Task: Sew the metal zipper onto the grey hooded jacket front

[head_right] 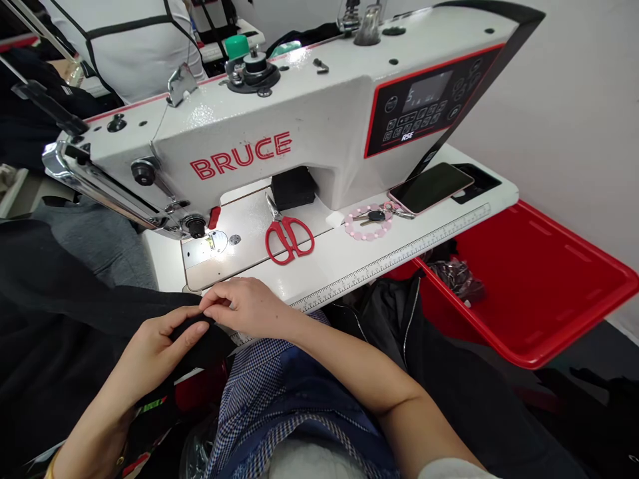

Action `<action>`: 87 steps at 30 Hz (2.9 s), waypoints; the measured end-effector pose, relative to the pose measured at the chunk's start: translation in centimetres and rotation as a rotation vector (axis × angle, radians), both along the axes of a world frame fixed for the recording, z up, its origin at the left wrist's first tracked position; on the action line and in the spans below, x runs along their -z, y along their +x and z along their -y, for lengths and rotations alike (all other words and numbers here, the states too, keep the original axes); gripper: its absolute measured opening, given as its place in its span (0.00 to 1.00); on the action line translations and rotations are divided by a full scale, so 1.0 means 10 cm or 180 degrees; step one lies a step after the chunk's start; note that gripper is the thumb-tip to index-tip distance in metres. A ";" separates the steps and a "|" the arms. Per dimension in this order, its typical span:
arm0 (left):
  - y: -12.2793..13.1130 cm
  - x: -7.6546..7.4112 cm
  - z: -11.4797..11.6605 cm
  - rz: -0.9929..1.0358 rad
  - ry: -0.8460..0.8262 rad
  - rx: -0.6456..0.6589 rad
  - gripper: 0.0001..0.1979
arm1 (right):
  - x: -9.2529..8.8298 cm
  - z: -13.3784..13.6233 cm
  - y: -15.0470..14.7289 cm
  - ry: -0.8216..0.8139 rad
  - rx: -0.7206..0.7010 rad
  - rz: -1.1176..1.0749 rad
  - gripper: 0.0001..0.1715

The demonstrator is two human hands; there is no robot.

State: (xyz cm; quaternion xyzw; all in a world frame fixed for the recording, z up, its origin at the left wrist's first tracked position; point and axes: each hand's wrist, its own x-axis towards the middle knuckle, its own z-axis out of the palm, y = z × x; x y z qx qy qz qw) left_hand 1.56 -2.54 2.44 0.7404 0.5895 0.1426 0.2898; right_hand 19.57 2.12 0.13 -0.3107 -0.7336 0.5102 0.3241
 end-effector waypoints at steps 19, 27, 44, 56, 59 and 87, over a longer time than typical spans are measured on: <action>0.04 0.04 -0.05 0.0216 -0.0227 0.0007 0.17 | -0.04 0.01 0.03 0.0509 0.0099 0.0344 0.16; 0.01 0.08 -0.13 0.0620 -0.0507 -0.0261 0.17 | -0.03 0.01 0.05 0.0341 0.0032 0.0302 0.21; -0.04 0.33 -0.17 0.0441 0.0170 -0.0316 0.17 | 0.28 -0.56 1.67 0.0946 0.2792 0.2198 0.15; 0.06 0.19 -0.08 0.0384 -0.0121 -0.0225 0.15 | 0.04 -0.80 1.36 0.0860 0.1638 0.3375 0.18; 0.06 0.20 -0.07 0.0395 -0.0089 -0.0264 0.15 | 0.00 -0.86 1.33 0.0566 0.1379 0.3408 0.25; 0.06 0.35 0.08 -0.0080 0.1421 0.0248 0.12 | -0.03 0.21 0.02 0.1037 0.0887 0.1389 0.17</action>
